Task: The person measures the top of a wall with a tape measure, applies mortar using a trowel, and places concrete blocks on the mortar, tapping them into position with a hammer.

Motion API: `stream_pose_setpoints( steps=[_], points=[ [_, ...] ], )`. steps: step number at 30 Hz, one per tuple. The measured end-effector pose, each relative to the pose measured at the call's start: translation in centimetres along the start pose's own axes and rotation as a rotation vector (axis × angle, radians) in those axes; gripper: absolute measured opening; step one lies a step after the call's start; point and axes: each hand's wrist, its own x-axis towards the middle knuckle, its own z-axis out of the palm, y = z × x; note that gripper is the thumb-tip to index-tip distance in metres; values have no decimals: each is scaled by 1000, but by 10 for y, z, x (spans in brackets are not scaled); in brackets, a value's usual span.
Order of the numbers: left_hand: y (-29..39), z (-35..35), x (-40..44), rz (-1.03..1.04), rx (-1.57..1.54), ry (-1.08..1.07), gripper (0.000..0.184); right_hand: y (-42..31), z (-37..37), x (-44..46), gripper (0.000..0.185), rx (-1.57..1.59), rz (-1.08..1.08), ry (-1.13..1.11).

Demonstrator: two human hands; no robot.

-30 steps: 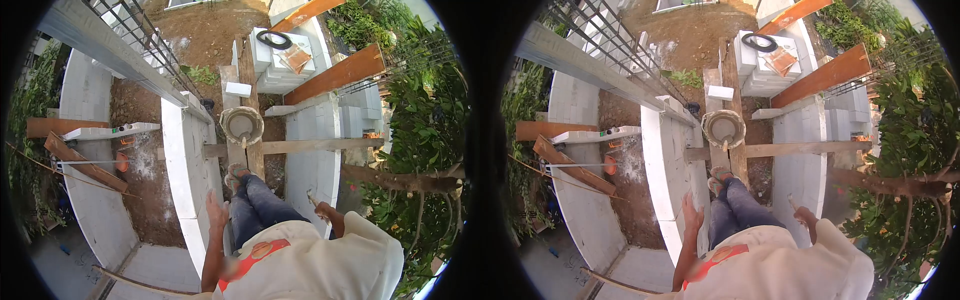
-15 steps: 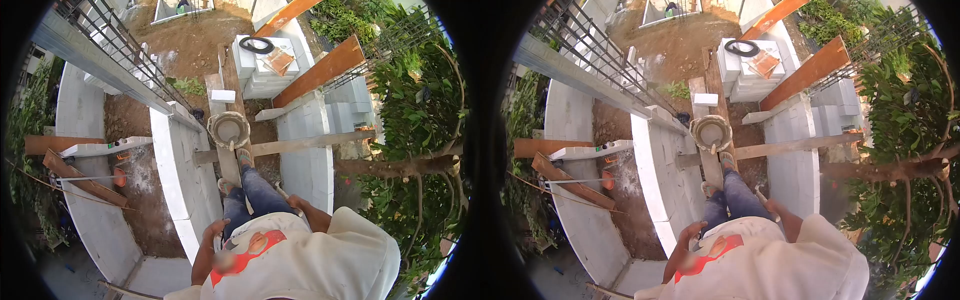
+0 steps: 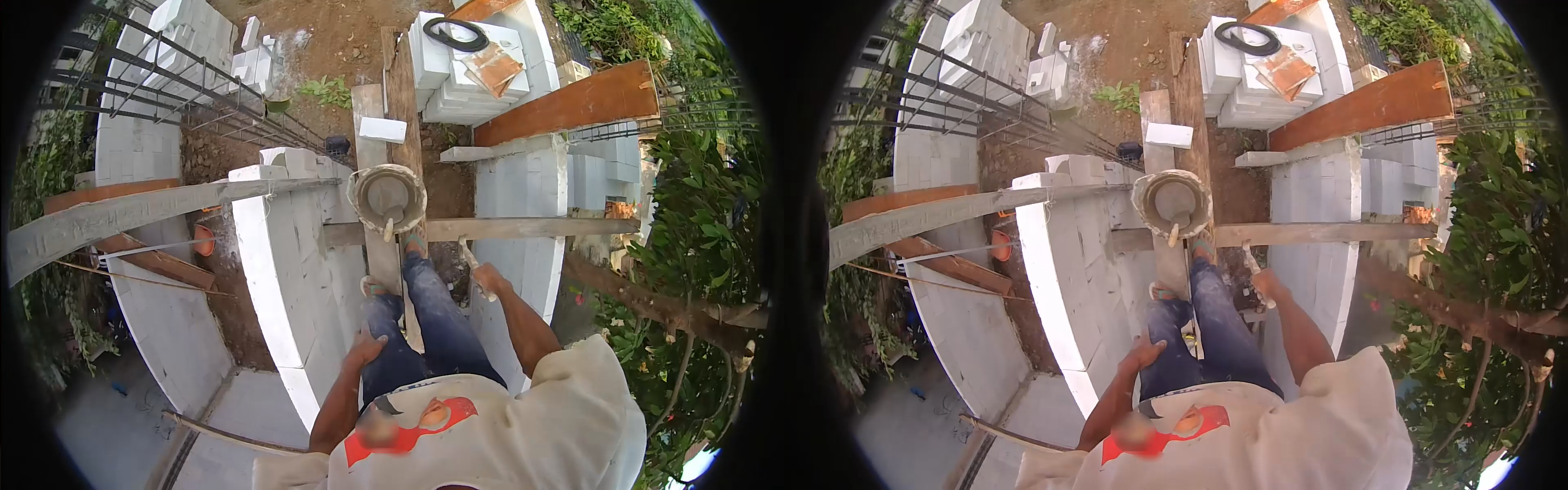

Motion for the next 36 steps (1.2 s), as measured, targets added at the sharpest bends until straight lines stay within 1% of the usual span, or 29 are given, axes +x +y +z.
stream_pose_setpoints(
  steps=[1, 2, 4, 5, 6, 7, 8, 9, 10, 11, 12, 13, 14, 15, 16, 17, 18, 19, 20, 22, 23, 25, 28, 30, 31, 32, 33, 35, 36],
  points=[
    [10, 0, 10, -33, -17, 162, 87, -17, -5, 25, 33, 18, -5, 11],
    [18, -5, 21, -46, -20, 154, 87, -33, -7, 51, 35, 34, -10, 24],
    [34, -19, 52, 78, 47, 400, 85, -75, -18, 88, 33, 111, -49, -2],
    [39, -21, 74, 67, 40, 394, 85, -99, -24, 108, 31, 99, -76, -17],
    [42, -21, 95, 139, 74, 435, 78, -119, -29, 134, 30, 85, -102, -35],
    [43, -23, 118, 210, 109, 478, 72, -119, -34, 200, 29, -140, -337, -30],
    [47, -27, 140, 196, 101, 476, 72, -135, -32, 233, 30, -231, -374, -26],
    [55, -32, 157, 219, 101, 436, 63, -151, -31, 264, 31, -322, -413, -19],
    [62, -40, 176, 245, 103, 395, 55, -197, -28, 246, 32, -276, -250, -5],
    [66, -51, 195, 241, 97, 397, 55, -221, -27, 257, 35, -407, -313, 26],
    [71, -63, 209, 236, 51, 347, 50, -237, -25, 280, 40, -540, -376, 59],
    [72, -74, 224, 230, 5, 297, 45, -243, -24, 318, 40, -550, -378, 56],
    [71, -85, 237, 226, -2, 298, 45, -246, -26, 358, 38, -714, -631, 128],
    [69, -97, 249, 284, -113, 262, 43, -247, -25, 391, 37, -870, -889, 205],
    [64, -106, 261, 345, -222, 227, 41, -252, -21, 413, 37, -872, -895, 207],
    [56, -113, 276, 350, -223, 234, 41, -262, -18, 428, 37, -984, -882, 243],
    [46, -118, 290, 390, -545, 123, 41, -271, -13, 440, 38, -1093, -868, 280],
    [41, -122, 303, 427, -864, 6, 41, -276, -7, 448, 44, -1124, -921, 283],
    [38, -123, 314, 437, -864, 24, 41, -274, -1, 457, 44, -1123, -940, 290],
    [31, -130, 336, 455, -1111, 13, 38, -278, 10, 485, 54, -1174, -1130, 303],
    [24, -132, 350, 473, -1110, 60, 38, -278, 20, 497, 63, -1280, -1048, 336],
    [16, -133, 377, 525, -1165, 177, 40, -259, 28, 557, 61, -1212, -1238, 391],
    [-2, -140, 431, 598, -1097, 286, 41, -244, 42, 592, 60, -1168, -1305, 398],
    [-3, -141, 464, 631, -1094, 322, 41, -234, 43, 613, 60, -1014, -1359, 409],
    [-1, -143, 482, 646, -1033, 379, 41, -236, 43, 624, 60, -1006, -1379, 422],
    [0, -144, 498, 658, -976, 430, 41, -236, 41, 634, 60, -1020, -1300, 381],
    [2, -147, 511, 665, -974, 430, 41, -231, 40, 642, 60, -1034, -1210, 338],
    [12, -146, 534, 660, -994, 527, 41, -228, 35, 652, 60, -1106, -1268, 388],
    [15, -148, 539, 670, -975, 549, 42, -225, 30, 659, 58, -1073, -1338, 377]
  ],
)
